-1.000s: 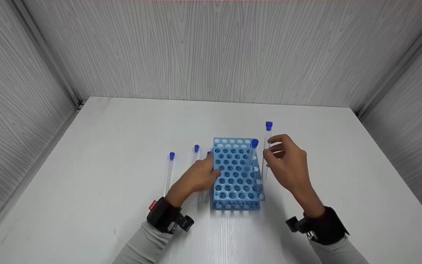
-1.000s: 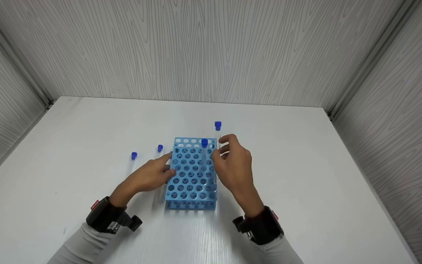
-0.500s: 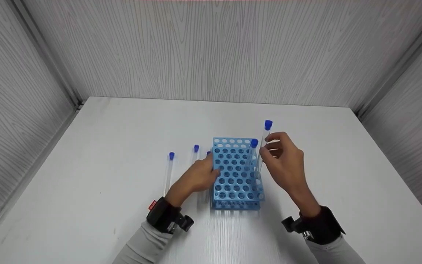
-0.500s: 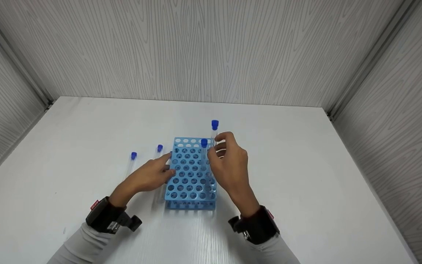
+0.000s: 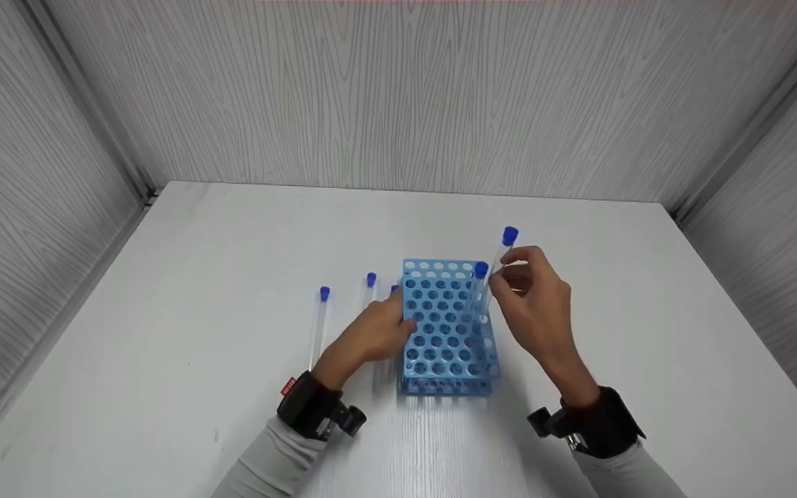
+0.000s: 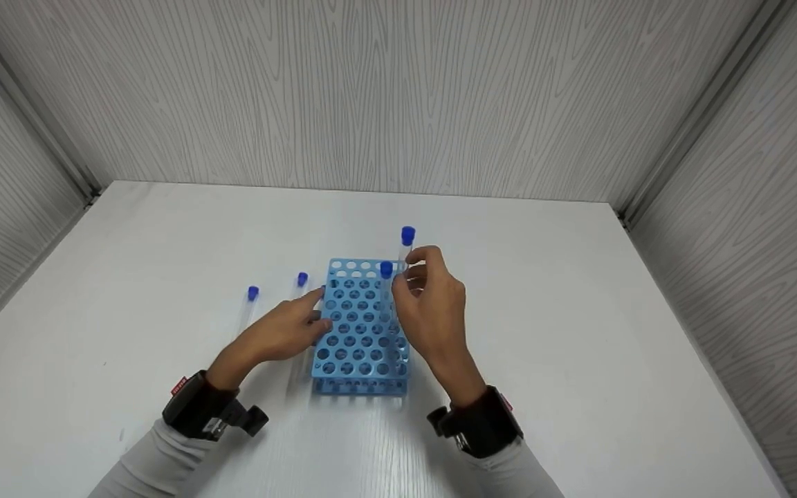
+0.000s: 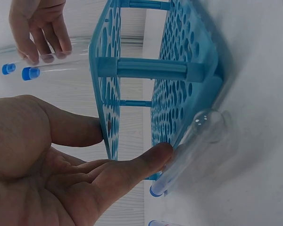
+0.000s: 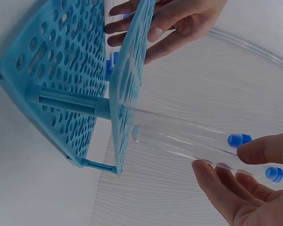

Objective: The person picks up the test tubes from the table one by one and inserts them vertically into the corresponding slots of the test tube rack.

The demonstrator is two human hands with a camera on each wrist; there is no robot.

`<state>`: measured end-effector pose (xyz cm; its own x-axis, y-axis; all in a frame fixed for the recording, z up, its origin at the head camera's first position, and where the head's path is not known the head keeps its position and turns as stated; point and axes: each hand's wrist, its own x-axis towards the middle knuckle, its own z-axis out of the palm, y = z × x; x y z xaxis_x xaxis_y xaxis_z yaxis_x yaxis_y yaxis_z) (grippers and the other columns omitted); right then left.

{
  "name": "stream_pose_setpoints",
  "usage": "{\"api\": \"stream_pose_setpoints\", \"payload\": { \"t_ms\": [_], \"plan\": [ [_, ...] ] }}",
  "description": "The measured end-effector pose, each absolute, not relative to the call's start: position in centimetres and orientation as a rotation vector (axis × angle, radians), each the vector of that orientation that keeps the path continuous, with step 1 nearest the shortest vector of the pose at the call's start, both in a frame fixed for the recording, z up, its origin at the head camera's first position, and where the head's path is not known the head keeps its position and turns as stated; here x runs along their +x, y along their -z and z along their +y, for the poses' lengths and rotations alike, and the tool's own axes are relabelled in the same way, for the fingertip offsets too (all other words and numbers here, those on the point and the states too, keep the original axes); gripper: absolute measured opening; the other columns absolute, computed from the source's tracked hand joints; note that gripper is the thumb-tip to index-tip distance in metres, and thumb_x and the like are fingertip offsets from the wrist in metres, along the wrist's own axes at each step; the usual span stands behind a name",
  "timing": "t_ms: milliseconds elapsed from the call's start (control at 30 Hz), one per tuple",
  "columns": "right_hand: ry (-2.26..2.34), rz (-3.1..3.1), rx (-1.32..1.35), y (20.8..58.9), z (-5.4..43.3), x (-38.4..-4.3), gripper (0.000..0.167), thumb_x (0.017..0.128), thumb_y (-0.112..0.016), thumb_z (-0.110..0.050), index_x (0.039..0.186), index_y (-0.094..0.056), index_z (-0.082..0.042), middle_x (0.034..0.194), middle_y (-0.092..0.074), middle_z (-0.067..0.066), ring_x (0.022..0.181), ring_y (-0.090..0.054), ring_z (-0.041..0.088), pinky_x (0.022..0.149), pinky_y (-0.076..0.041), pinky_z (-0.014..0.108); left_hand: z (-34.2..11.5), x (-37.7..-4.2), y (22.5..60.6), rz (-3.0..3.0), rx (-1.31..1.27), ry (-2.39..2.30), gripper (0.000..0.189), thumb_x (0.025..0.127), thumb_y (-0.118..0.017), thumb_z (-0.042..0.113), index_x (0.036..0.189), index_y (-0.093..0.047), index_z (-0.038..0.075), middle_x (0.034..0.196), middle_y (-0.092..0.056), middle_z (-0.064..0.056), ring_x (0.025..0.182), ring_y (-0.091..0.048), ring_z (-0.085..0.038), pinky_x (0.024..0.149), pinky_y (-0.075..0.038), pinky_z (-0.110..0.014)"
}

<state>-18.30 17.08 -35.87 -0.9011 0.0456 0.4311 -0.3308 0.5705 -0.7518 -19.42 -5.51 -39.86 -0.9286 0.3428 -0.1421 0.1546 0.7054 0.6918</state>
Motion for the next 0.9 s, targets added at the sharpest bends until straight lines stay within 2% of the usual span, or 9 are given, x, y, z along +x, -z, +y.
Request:
{"api": "stream_pose_setpoints", "payload": {
  "t_ms": [400,900],
  "plan": [
    [-1.306,-2.349,0.269,36.4,17.2,-18.6,0.025,0.095,-0.066,-0.011,0.118,-0.060,-0.006,0.111,-0.074,0.014,0.103,-0.073,0.026,0.091,-0.058,0.046,-5.5,-19.5,39.8,2.652,0.369,-1.032,0.065,0.105,-0.049,0.018,0.158,-0.021,-0.006,0.144,-0.054,-0.027,0.111,-0.061,-0.030,0.094,-0.048,-0.043],
    [-1.300,-2.389,0.260,36.9,17.2,-19.1,0.022,0.095,-0.065,-0.012,0.115,-0.061,-0.006,0.111,-0.076,0.017,0.104,-0.074,0.027,0.092,-0.058,0.046,-5.5,-19.4,40.0,2.651,0.414,-1.061,0.061,0.104,-0.049,0.015,0.156,-0.025,-0.007,0.130,-0.064,-0.024,0.108,-0.063,-0.030,0.093,-0.049,-0.045]
  ]
}}
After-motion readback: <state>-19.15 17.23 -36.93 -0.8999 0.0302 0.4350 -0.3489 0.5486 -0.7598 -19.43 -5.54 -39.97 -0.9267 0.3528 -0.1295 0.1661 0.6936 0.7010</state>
